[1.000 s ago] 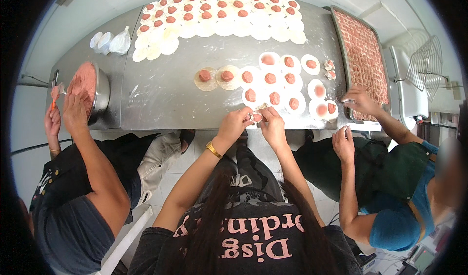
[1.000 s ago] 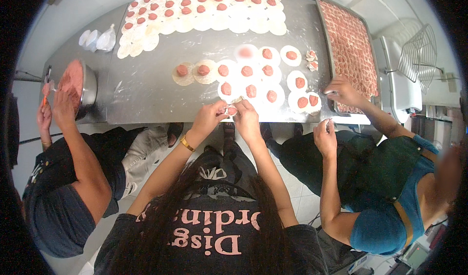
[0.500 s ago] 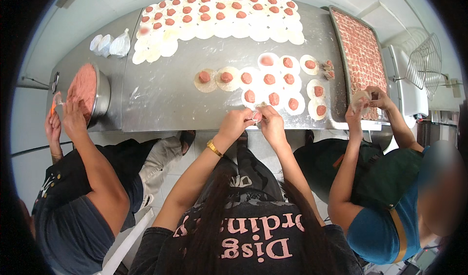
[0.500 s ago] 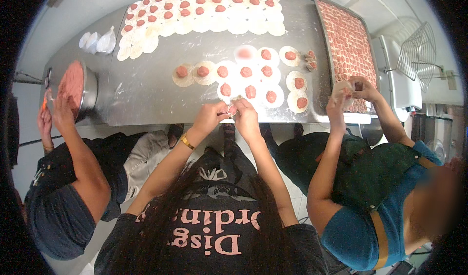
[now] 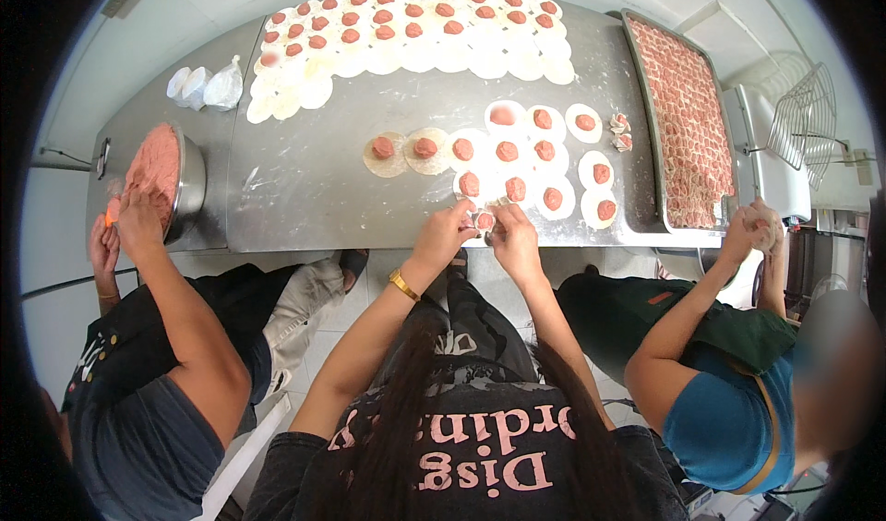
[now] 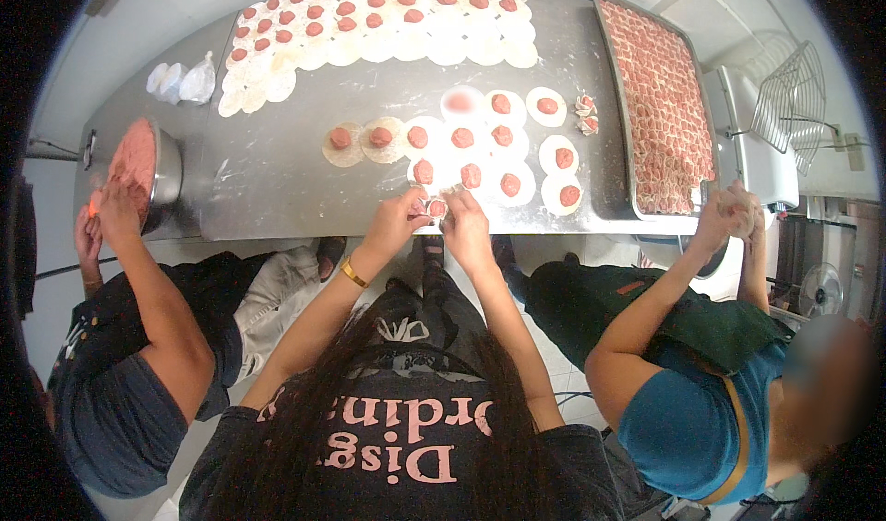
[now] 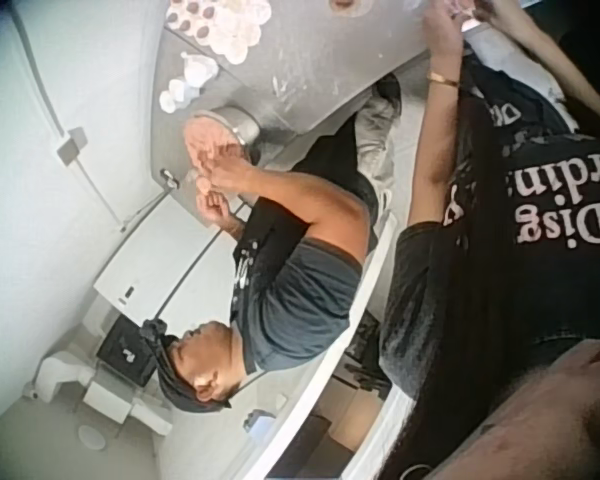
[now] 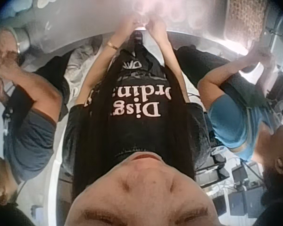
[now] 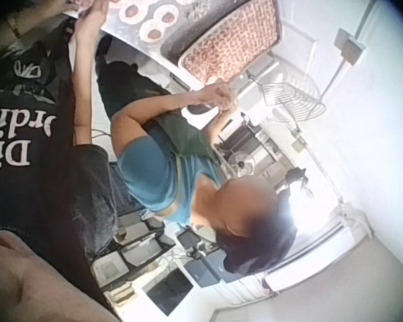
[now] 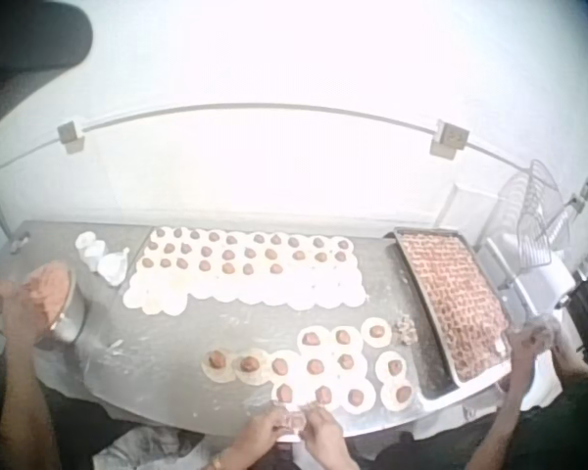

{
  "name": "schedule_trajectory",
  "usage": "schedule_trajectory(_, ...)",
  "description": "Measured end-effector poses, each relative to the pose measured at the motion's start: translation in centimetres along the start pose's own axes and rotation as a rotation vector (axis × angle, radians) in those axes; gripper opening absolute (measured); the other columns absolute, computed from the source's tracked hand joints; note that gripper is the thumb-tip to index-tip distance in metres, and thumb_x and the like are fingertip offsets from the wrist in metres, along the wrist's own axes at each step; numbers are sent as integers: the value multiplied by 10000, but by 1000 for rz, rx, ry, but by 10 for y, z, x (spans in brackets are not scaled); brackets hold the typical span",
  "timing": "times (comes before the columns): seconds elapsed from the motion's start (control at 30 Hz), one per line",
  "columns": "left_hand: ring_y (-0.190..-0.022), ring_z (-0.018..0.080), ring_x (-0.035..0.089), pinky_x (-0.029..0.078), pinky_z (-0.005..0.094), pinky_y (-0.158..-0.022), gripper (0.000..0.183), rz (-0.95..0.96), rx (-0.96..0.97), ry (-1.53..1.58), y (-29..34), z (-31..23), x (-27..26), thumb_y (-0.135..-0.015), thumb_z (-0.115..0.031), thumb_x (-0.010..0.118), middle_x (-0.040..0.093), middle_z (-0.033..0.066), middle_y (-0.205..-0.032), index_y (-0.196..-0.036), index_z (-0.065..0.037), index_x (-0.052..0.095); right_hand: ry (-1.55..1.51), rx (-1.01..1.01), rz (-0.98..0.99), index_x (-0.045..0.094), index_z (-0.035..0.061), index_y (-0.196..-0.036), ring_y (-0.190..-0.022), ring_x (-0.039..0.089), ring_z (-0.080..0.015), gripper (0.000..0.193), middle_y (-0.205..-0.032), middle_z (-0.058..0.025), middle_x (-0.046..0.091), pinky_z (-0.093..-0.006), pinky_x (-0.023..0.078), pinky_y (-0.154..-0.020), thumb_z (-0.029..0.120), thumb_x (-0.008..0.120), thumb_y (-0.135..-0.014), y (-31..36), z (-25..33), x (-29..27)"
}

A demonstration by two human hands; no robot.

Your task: The person places small portions of pink filling onto round dough wrappers laid out on a stainless steel table, then folds and seals each wrapper to form dumplings. The person also retrieves a stack of dough wrappers from a plastic bag and continues the assembly process alongside coworkers.

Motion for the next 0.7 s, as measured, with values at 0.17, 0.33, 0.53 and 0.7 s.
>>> schedule_trajectory(0.17, -707, 326, 640, 488, 379, -597, 214, 68, 22, -82, -1, -6, 1, -731, -122, 716, 639, 158, -745, -875, -27, 589, 73, -9, 47, 593, 27, -1102, -801, 610, -300, 485, -1014, -149, 580, -353, 506, -708, -121, 595, -639, -2, -5, 3)
schedule_trajectory(0.33, -711, 308, 647, 493, 354, -612, 209, 79, 5, -48, -1, -9, -2, -740, -109, 710, 642, 167, -765, -889, -14, 599, 64, -61, 98, 570, 51, -1168, -964, 548, -385, 534, -1099, -197, 546, -404, 475, -835, -92, 587, -653, 1, 5, 0)
schedule_trajectory(0.53, -679, 280, 633, 489, 342, -612, 157, 99, -104, 46, 6, 6, -5, -785, -115, 654, 646, 151, -748, -913, -29, 620, 114, -13, 143, 597, 41, -1072, -990, 541, -390, 397, -1061, -179, 563, -425, 465, -850, -57, 599, -687, -1, 11, 8)
schedule_trajectory(0.7, -691, 230, 632, 500, 325, -652, 199, -254, -285, -66, 14, 47, -58, -798, -124, 658, 652, 123, -791, -958, -13, 616, -191, 79, -203, 625, 29, -949, -820, 612, -247, 281, -919, -120, 612, -308, 500, -721, -59, 626, -682, -16, -37, -41)
Point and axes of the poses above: each hand's wrist, its own y-axis away from the middle knuckle, its own x-axis out of the palm, z = x × y, the point moved 2 cm from there along -y, towards the middle knuckle
